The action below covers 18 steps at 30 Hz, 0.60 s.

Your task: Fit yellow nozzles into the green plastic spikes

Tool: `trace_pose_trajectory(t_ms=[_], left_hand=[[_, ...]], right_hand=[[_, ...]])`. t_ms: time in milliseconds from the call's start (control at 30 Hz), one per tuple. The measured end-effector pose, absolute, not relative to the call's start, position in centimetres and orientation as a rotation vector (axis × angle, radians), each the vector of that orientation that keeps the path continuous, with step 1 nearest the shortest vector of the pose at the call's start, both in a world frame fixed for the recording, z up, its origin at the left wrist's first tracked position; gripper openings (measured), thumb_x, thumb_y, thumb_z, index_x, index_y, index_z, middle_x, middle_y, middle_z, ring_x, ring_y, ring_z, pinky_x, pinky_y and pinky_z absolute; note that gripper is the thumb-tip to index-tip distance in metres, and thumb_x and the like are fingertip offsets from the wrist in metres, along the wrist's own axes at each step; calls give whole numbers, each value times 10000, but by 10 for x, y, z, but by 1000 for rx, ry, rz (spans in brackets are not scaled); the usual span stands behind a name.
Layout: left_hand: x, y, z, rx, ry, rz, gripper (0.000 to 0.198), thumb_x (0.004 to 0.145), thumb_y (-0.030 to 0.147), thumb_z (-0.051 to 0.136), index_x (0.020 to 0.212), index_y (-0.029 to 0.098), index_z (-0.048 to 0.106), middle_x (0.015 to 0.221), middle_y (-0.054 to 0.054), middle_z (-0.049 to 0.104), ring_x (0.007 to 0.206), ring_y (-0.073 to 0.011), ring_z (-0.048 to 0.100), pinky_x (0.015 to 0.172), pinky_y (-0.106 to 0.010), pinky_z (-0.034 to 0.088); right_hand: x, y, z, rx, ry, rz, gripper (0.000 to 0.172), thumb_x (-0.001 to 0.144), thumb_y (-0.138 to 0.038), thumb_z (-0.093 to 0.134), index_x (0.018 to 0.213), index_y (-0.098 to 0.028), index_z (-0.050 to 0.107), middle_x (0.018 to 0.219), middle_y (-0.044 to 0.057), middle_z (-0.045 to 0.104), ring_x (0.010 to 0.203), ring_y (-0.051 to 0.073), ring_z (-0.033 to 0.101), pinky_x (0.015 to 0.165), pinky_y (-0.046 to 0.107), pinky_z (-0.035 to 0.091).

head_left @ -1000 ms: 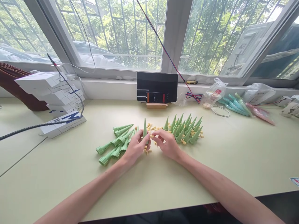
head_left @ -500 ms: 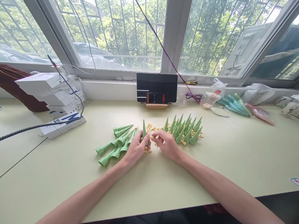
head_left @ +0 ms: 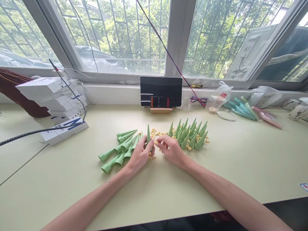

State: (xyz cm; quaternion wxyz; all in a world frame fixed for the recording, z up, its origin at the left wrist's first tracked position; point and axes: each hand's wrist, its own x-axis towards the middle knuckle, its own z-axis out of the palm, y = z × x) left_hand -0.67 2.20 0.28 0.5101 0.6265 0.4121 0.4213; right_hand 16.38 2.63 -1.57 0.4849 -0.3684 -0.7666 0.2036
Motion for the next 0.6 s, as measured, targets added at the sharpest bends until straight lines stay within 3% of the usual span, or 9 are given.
trace_pose_trajectory(t_ms=[600], left_hand=[[-6,23,1,1510,959,1016,290,935,461,530,827,214,423,631,53,527,527,-103,506,537,-244,442]], right_hand=[[165,29,-18,-934,-1921,456,248,1002,-364,489,839,-196,572,741,10,613,601,123,505,580,255,432]])
